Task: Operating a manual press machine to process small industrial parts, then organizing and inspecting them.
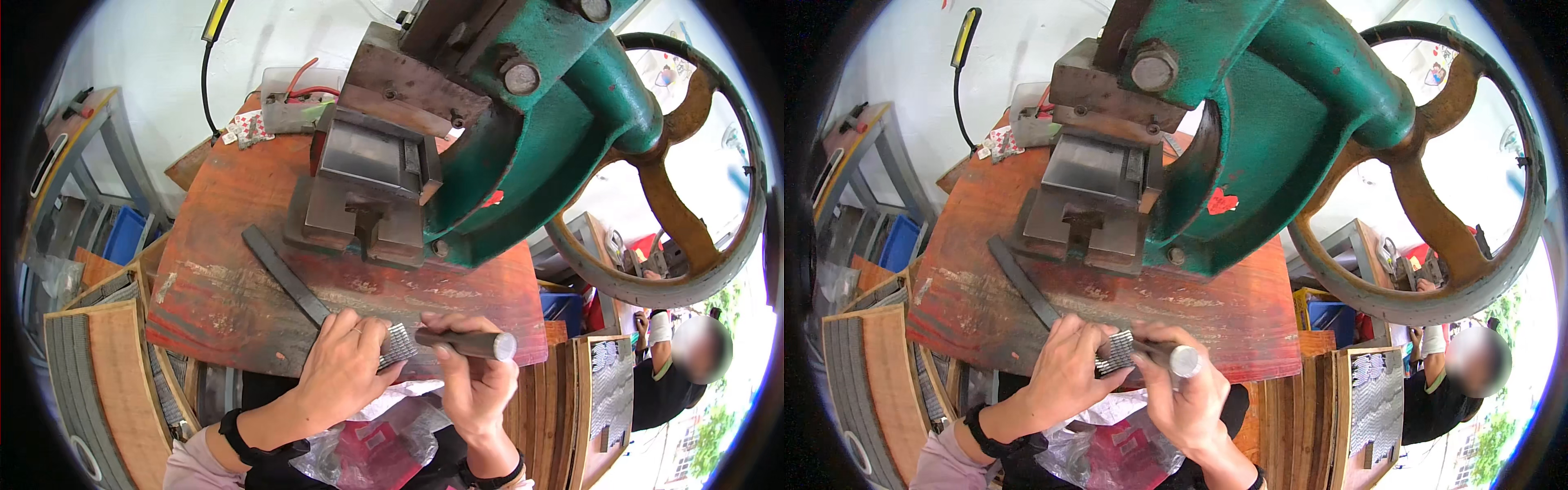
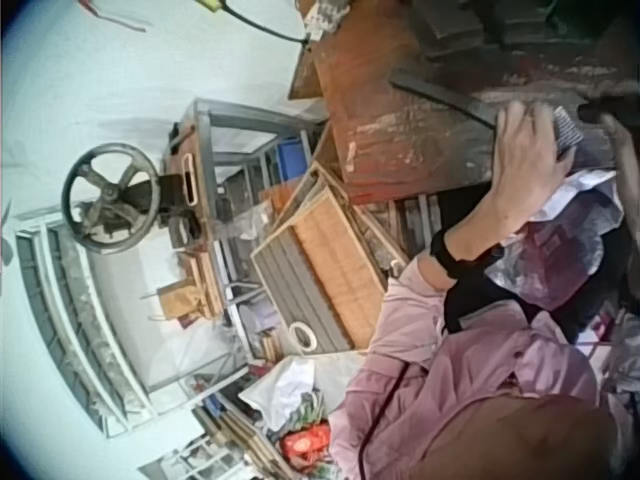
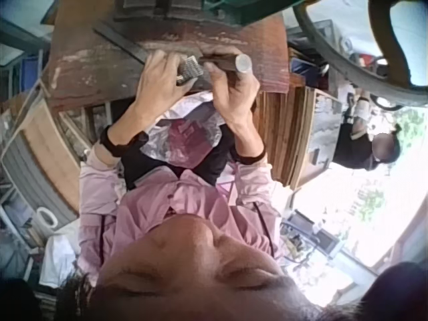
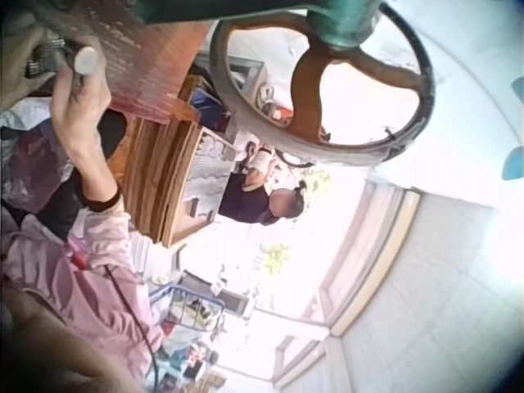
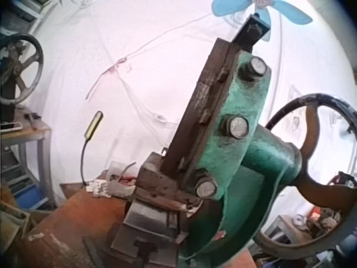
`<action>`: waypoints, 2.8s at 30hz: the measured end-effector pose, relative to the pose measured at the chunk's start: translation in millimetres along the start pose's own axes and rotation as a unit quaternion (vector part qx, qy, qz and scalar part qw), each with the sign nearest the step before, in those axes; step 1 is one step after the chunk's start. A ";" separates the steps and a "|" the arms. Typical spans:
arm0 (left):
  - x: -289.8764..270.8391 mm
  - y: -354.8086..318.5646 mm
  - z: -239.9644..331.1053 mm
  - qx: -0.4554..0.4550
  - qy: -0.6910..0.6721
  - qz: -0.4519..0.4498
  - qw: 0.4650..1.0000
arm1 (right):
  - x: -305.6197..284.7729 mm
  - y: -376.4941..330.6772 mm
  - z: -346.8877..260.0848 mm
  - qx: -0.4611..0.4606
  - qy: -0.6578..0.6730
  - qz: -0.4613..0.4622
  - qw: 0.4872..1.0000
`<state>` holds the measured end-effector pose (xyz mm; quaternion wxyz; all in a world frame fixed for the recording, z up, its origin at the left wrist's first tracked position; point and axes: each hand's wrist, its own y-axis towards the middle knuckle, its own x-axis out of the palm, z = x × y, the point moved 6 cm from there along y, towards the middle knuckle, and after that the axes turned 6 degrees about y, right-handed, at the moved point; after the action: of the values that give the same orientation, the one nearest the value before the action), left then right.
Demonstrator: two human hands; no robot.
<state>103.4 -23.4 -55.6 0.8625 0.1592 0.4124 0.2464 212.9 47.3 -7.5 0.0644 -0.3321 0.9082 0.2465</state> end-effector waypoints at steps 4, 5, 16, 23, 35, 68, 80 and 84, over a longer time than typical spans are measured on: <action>-1.7 -0.1 2.0 0.020 0.021 0.025 0.999 | 16.1 10.2 8.4 -0.032 -0.134 -0.015 0.990; -1.8 -0.2 1.7 0.018 0.023 0.025 0.999 | 19.5 12.2 15.0 -0.003 -0.159 -0.033 0.987; 0.5 0.0 0.4 0.015 0.019 0.004 1.000 | 13.1 14.8 16.2 -0.002 -0.114 0.012 0.993; 1.6 -1.3 0.6 0.022 0.029 -0.008 0.999 | 12.7 11.4 26.4 0.038 -0.091 0.035 0.994; 0.3 -8.2 2.0 0.022 0.043 0.044 0.998 | -36.3 -103.1 57.2 0.081 0.208 0.232 0.947; -211.5 -323.8 -147.4 -0.508 -0.057 0.341 0.789 | 4.7 -27.4 -10.2 -0.162 -0.126 -0.142 0.968; -214.6 -310.3 -161.3 -0.518 0.508 -0.008 0.688 | 21.1 6.7 30.2 -0.094 -0.173 -0.300 0.934; -193.2 -210.3 -72.8 -0.331 0.276 0.195 0.881 | 21.5 8.6 31.4 -0.092 -0.190 -0.307 0.928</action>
<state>3.7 -299.7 -78.1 0.6512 -0.1330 0.4885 0.5654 189.3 56.0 -37.4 0.2775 -0.5461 0.7057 0.3560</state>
